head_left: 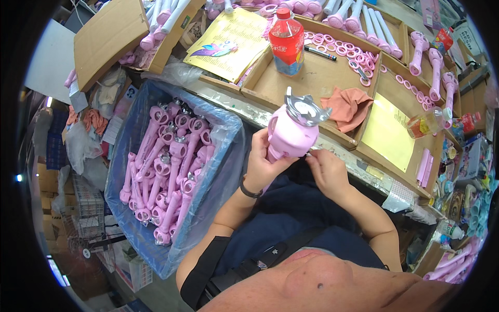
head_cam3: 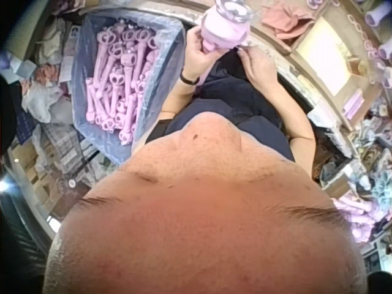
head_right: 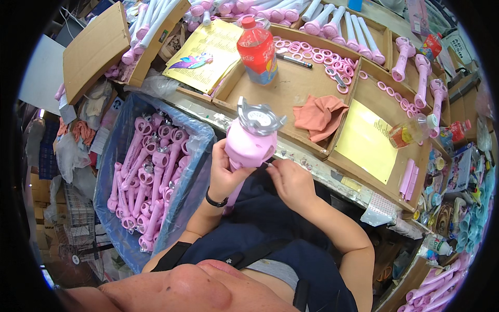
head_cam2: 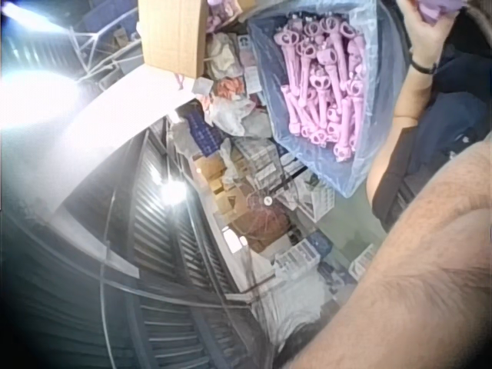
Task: The person assembles pink plastic toy wands by attaching a silver crown piece to the top, wiping the wand with a cloth, and using a small tool to adjust or secure the crown. The person repeats this process on multiple wands, placing finished units into a bin.
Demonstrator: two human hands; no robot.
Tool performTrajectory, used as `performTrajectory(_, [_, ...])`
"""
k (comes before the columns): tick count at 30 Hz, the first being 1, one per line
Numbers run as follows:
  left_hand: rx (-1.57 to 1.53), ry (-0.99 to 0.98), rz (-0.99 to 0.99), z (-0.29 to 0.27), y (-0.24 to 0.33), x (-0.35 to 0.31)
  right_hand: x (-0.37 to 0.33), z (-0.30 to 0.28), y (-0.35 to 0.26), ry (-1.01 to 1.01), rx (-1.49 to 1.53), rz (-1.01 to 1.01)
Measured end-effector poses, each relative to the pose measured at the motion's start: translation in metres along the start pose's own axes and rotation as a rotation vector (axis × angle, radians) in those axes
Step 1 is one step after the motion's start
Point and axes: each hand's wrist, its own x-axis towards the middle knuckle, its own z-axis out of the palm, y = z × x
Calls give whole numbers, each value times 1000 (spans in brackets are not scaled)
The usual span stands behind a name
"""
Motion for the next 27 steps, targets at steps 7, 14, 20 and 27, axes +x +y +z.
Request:
performTrajectory(7, [83,-58,-16,-1,-2,-3,-9,-3,14,-308,-85,94])
performTrajectory(14, [126,-268,14,-12,-11,-2,-33,0,8,-394,562,474])
performTrajectory(20, [-56,-284,-136,-13,-17,-9,-42,0,-1,-460,1243,930])
performTrajectory(27, [-29,-340,-138,-19,-33,-13,-47,-8,-4,-540,1736,1234])
